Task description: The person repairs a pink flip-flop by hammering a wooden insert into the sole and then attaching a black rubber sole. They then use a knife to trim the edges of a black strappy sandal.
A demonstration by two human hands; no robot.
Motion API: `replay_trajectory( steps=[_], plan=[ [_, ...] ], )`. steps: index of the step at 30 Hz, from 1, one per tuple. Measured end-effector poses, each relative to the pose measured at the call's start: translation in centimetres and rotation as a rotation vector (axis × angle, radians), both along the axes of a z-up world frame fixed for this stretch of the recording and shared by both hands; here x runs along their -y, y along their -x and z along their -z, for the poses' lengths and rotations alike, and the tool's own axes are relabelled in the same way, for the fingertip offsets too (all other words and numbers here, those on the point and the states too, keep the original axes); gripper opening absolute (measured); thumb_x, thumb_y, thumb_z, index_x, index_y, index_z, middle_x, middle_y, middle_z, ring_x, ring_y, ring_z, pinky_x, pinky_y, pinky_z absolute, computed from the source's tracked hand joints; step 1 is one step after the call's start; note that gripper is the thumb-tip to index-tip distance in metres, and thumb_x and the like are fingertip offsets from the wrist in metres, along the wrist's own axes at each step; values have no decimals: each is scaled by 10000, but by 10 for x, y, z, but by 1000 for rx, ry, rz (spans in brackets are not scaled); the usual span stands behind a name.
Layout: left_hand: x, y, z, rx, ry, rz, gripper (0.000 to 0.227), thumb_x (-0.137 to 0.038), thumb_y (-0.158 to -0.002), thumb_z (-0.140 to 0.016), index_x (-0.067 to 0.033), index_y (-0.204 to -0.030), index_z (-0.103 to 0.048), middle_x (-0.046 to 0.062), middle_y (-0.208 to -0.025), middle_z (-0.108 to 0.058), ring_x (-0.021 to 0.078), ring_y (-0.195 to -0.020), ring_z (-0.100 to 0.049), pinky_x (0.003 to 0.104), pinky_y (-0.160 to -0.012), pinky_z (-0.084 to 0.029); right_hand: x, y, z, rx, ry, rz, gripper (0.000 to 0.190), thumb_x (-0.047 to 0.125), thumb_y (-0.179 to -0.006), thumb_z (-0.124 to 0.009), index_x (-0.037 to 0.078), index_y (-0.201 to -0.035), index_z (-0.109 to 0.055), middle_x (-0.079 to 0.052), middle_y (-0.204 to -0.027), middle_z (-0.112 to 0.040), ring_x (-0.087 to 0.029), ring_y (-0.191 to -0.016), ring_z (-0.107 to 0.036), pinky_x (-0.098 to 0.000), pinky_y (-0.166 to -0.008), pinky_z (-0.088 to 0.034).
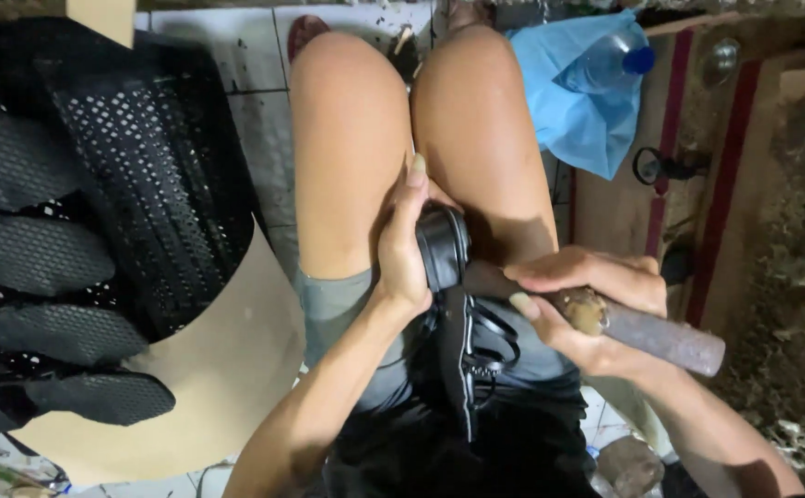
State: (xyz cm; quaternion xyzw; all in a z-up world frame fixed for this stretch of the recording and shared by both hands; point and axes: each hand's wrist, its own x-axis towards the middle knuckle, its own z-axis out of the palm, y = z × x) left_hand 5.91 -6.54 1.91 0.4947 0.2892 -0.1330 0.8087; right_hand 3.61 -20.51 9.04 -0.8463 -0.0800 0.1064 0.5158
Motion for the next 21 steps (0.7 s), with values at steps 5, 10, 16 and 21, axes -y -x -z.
replay_trajectory(
  steps=[5,10,16,21],
  plan=[
    [1,4,8,-32,40,-13,425,-394,-814,-433,-63,-565,-529,29,-514,-520,83,-520,-468,216,-590,-376,4,7,1,23,-37,-14,98,63,-670,-649,7,-733,-599,-115,-749,-649,-156,-641,-670,-207,-625,-559],
    [0,10,7,-55,-78,61,388,-376,-792,-455,-79,-557,-541,8,-573,-500,92,-598,-467,214,-664,-370,11,16,15,66,-46,7,63,9,-686,-637,2,-734,-596,-132,-752,-644,-178,-650,-671,-218,-634,-568],
    [-27,46,-3,172,139,279,517,-242,-676,-638,-101,-1106,-387,55,-1124,-403,140,-1021,-427,271,-866,-384,25,34,4,-80,-160,123,146,113,-691,-629,13,-787,-582,-163,-830,-635,-224,-764,-675,-288,-707,-584],
    [-44,40,-1,-7,325,613,977,-14,-531,-764,-197,-1314,-209,85,-1360,-261,194,-1153,-421,321,-694,-566,23,38,7,-34,-154,146,135,133,-700,-618,18,-753,-572,-140,-791,-634,-183,-694,-666,-234,-618,-575]
  ],
)
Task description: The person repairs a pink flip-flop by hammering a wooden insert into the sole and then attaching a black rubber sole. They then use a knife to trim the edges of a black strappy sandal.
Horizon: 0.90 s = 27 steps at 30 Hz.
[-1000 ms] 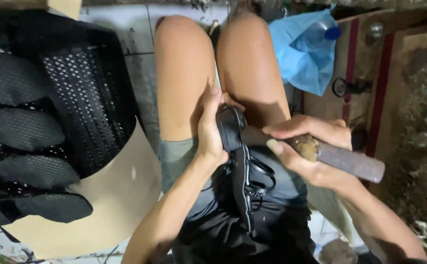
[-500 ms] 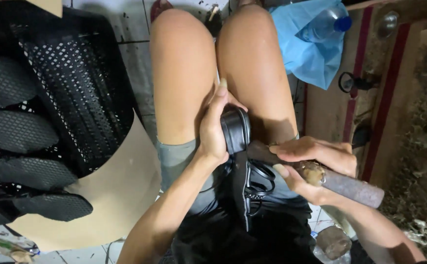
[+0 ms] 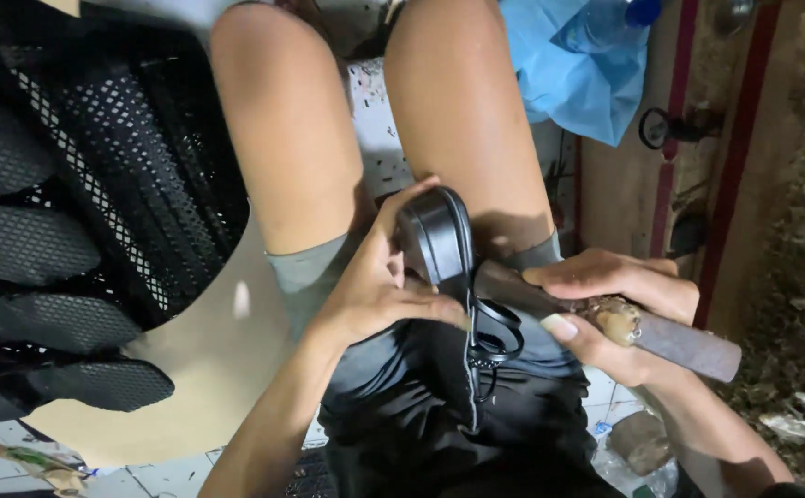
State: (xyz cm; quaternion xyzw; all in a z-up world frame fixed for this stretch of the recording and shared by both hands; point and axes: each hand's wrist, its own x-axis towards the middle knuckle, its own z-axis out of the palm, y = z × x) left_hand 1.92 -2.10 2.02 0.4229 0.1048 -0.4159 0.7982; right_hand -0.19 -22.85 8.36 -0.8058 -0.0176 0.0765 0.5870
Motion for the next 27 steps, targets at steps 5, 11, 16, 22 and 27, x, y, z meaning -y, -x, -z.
replay_trajectory(
  steps=[5,11,16,22,27],
  plan=[
    [-1,-3,3,-11,-44,13,895,-109,-510,-782,-208,-1257,-298,57,-1348,-266,248,-1154,-411,393,-813,-538,-1,-4,-4,10,49,-32,124,129,-708,-629,57,-797,-583,-113,-813,-641,-148,-700,-670,-215,-629,-585],
    [4,-8,6,160,-195,31,897,-189,-485,-788,-91,-1242,-316,77,-1307,-319,189,-1237,-327,282,-1015,-305,-8,-9,12,216,121,-111,62,67,-679,-613,21,-677,-570,-141,-688,-626,-183,-594,-660,-236,-539,-577],
    [2,-14,17,211,-175,58,878,-189,-493,-796,-122,-1231,-324,70,-1248,-341,172,-1154,-372,270,-972,-329,11,7,39,351,45,-223,104,8,-646,-658,29,-726,-594,-122,-701,-650,-192,-620,-705,-167,-482,-616],
    [2,-13,13,197,-227,47,919,-230,-482,-789,-66,-1226,-276,92,-1283,-317,179,-1224,-323,274,-1009,-292,-14,-24,9,254,58,-171,60,29,-653,-630,7,-698,-596,-168,-703,-630,-176,-601,-668,-216,-559,-560],
    [-1,-6,12,32,99,-9,958,-114,-529,-783,-136,-1286,-196,106,-1267,-308,217,-1125,-456,362,-910,-472,-5,-13,-9,42,57,-72,150,109,-664,-641,13,-761,-580,-175,-786,-636,-199,-670,-677,-245,-608,-574]
  ],
)
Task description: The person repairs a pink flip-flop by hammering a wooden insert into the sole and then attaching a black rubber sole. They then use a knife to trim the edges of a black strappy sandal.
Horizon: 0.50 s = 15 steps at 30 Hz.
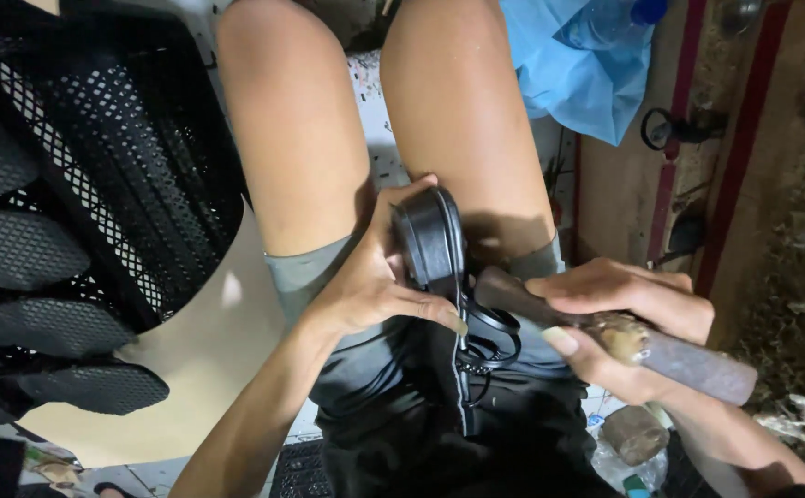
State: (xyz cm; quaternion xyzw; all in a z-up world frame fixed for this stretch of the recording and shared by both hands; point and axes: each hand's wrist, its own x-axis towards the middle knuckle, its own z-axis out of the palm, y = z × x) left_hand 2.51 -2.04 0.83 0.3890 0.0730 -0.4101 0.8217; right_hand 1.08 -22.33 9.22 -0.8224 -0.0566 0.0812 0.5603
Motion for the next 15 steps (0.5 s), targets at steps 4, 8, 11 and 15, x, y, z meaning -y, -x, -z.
replay_trajectory(
  steps=[4,8,11,15],
  plan=[
    [0,2,-2,-55,-74,40,1012,2,-476,-781,-194,-1285,-205,41,-1326,-261,187,-1103,-443,349,-777,-547,11,13,7,-76,-19,-17,119,98,-674,-631,16,-747,-586,-144,-778,-639,-206,-710,-684,-259,-651,-599],
    [1,1,-1,12,-99,59,993,-27,-478,-789,-165,-1276,-214,33,-1393,-173,184,-1190,-373,347,-845,-515,14,16,16,13,-106,-124,142,128,-643,-636,32,-742,-598,-117,-753,-651,-193,-674,-695,-252,-607,-600],
    [3,-2,-4,-65,-92,69,1018,6,-462,-782,-186,-1286,-216,81,-1307,-298,181,-1069,-474,331,-778,-545,10,21,14,76,-82,-56,153,192,-661,-643,70,-740,-595,-82,-745,-647,-150,-668,-685,-224,-588,-599],
    [3,1,7,19,-153,70,978,-97,-440,-806,-163,-1247,-257,4,-1365,-180,131,-1151,-362,285,-789,-517,3,12,24,101,-116,-81,121,145,-662,-654,74,-748,-606,-85,-767,-647,-132,-647,-687,-211,-581,-603]
  ],
)
